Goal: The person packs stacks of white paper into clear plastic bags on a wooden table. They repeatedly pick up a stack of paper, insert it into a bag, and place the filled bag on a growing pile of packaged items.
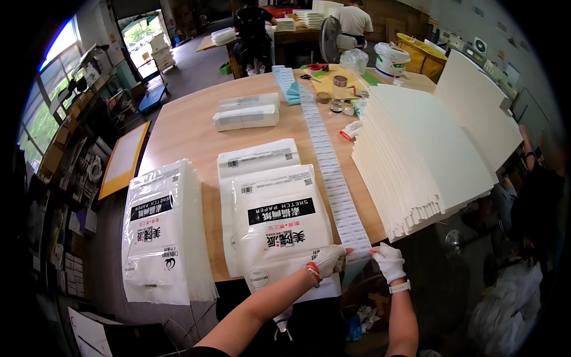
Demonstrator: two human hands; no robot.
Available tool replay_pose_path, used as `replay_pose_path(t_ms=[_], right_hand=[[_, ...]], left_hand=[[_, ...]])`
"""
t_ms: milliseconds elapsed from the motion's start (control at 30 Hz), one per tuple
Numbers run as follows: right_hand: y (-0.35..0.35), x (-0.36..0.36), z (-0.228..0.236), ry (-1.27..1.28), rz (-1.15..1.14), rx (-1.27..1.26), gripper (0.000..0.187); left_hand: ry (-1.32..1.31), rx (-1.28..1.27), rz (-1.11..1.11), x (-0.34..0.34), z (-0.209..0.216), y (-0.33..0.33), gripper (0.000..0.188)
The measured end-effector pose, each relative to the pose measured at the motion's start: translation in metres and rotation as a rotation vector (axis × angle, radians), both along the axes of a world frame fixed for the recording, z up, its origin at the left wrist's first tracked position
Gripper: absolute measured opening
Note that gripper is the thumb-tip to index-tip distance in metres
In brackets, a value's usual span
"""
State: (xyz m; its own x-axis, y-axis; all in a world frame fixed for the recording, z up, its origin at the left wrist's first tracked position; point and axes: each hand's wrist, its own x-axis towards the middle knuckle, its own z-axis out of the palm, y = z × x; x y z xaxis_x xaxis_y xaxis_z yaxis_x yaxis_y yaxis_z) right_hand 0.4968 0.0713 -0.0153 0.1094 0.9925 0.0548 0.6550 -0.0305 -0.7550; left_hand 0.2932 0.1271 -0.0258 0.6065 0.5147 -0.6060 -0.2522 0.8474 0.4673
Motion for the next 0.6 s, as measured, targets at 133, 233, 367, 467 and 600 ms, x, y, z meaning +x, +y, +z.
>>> replay_pose_path(t_ms=[133,233,367,467,600], right_hand=[[-0.005,-0.010,0.011,-0.075,0.017,0.193,0.013],[-0.009,-0.038,0.037,0.347,-0.198,0.254,0.012],[0.055,-0.113,0.075,0.261,-0.055,0.280,0.008],[0.122,-0.188,0.073,0.227,0.119,0.092,0.009],[0.216,-0.257,-0.001,0.394,0.161,-0.264,0.014]], left_hand=[[0.085,0.087,0.033,0.002,-0.010,-0.002,0.030],[0.052,0.058,0.023,0.002,-0.011,0.002,0.021],[0.139,0.363,0.079,-0.024,0.001,-0.022,0.022],[0.313,0.701,0.021,-0.085,0.016,-0.046,0.036],[0.713,0.942,0.236,-0.173,-0.007,-0.104,0.029]])
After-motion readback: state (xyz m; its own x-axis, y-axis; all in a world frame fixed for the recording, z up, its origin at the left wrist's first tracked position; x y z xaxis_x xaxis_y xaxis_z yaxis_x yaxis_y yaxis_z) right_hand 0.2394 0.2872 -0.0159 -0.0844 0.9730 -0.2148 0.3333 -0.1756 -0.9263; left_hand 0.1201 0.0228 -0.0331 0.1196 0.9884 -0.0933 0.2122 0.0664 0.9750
